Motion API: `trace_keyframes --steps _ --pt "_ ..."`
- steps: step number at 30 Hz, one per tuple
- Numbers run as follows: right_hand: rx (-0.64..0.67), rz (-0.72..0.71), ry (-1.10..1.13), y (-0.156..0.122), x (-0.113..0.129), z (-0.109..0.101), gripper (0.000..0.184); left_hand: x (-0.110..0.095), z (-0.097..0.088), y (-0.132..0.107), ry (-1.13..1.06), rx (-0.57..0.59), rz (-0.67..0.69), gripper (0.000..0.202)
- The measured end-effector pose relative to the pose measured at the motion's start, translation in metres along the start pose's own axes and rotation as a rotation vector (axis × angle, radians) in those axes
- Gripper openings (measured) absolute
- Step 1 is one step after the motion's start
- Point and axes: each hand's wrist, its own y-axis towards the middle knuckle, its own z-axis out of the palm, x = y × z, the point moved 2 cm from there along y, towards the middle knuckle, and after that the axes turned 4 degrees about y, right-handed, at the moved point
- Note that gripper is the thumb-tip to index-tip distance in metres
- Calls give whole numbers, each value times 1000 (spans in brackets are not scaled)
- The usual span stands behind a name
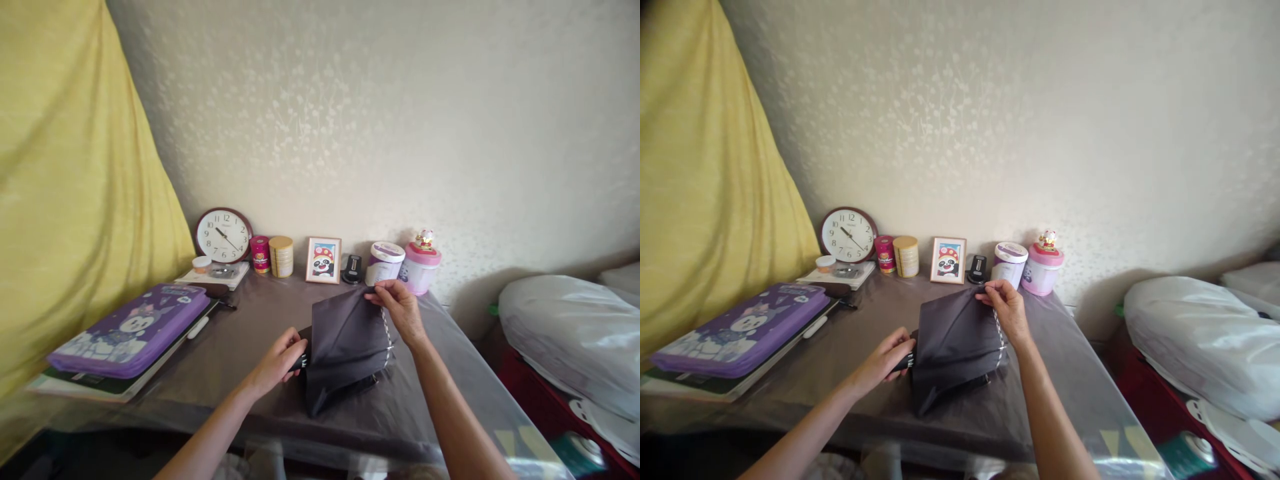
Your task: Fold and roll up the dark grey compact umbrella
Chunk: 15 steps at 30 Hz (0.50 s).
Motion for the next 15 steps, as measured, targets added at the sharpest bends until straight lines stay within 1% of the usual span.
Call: trace_keyframes --steps 3,6,10,12,15 --pt "18 24 -7 7 -16 7 40 -2 2 -4 -15 7 38 23" --pt "68 54 -19 12 -35 12 36 -5 3 -9 -28 2 59 20" --pt "158 106 -141 14 -58 16 28 -8 4 -13 -51 -20 37 19" --pt "216 120 -226 14 -66 18 21 -11 4 -15 -64 -29 20 28" --pt "325 118 -354 10 -71 21 13 -16 3 -17 -74 -9 34 50"
